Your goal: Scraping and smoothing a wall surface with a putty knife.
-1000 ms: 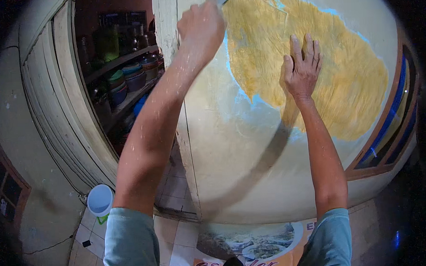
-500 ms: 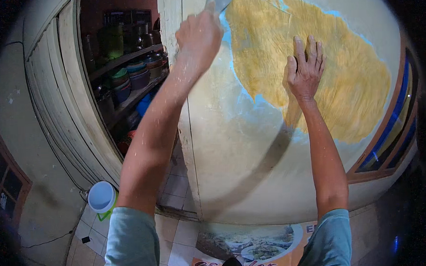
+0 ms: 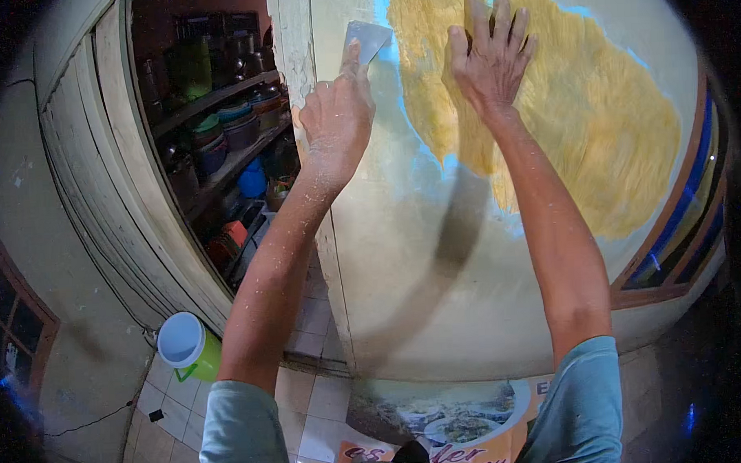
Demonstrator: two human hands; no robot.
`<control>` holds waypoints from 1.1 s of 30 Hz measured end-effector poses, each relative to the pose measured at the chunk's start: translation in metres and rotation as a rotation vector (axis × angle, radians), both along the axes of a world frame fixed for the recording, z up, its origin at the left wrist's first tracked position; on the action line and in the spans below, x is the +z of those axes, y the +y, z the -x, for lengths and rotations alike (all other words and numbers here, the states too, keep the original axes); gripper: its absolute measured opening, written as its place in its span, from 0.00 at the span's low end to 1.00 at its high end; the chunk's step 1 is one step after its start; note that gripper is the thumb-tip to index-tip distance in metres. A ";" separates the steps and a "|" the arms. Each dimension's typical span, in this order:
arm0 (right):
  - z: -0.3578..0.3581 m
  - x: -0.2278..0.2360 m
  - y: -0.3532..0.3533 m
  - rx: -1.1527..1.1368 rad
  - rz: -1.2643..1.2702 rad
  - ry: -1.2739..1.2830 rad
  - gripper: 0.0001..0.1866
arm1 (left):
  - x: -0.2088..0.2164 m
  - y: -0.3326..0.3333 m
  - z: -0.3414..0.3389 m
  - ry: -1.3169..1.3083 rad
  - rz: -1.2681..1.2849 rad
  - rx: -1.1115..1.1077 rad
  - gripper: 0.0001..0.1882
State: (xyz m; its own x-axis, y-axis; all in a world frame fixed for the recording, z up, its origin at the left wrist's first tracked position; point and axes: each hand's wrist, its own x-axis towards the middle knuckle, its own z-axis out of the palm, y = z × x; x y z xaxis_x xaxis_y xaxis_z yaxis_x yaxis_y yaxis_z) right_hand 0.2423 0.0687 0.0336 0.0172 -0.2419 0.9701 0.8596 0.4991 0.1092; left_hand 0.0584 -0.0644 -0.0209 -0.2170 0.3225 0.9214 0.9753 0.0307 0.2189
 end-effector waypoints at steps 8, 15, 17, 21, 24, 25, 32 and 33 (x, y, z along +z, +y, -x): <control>0.017 0.005 -0.052 0.047 0.330 -0.020 0.36 | 0.094 0.005 0.035 0.097 -0.180 0.037 0.15; 0.006 0.003 -0.034 -0.072 0.245 -0.017 0.35 | 0.008 -0.008 0.013 0.002 -0.057 -0.011 0.25; 0.010 0.001 -0.030 -0.042 0.190 -0.008 0.34 | 0.023 -0.007 0.024 0.017 -0.043 0.000 0.25; 0.020 0.000 -0.031 -0.018 0.190 0.025 0.34 | 0.097 -0.006 0.034 0.153 -0.216 0.005 0.15; 0.006 0.002 0.002 0.006 -0.096 0.013 0.30 | 0.084 -0.005 0.020 0.176 -0.310 0.004 0.16; 0.006 0.002 0.001 0.003 -0.086 0.015 0.30 | 0.070 -0.004 0.019 0.230 -0.378 -0.003 0.17; 0.010 0.001 -0.036 -0.015 0.232 -0.016 0.34 | -0.073 -0.033 -0.009 -0.088 0.193 -0.014 0.27; 0.007 0.000 -0.037 -0.020 0.236 -0.017 0.34 | -0.079 -0.036 -0.013 -0.164 0.295 -0.035 0.27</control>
State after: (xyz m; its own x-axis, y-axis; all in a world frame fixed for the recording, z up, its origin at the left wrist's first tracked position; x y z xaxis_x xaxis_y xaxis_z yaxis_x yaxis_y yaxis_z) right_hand 0.2351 0.0320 0.0337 -0.0023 -0.0085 1.0000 0.8687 0.4953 0.0062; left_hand 0.0713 -0.1004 -0.0996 -0.3386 0.5798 0.7411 0.9295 0.0835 0.3594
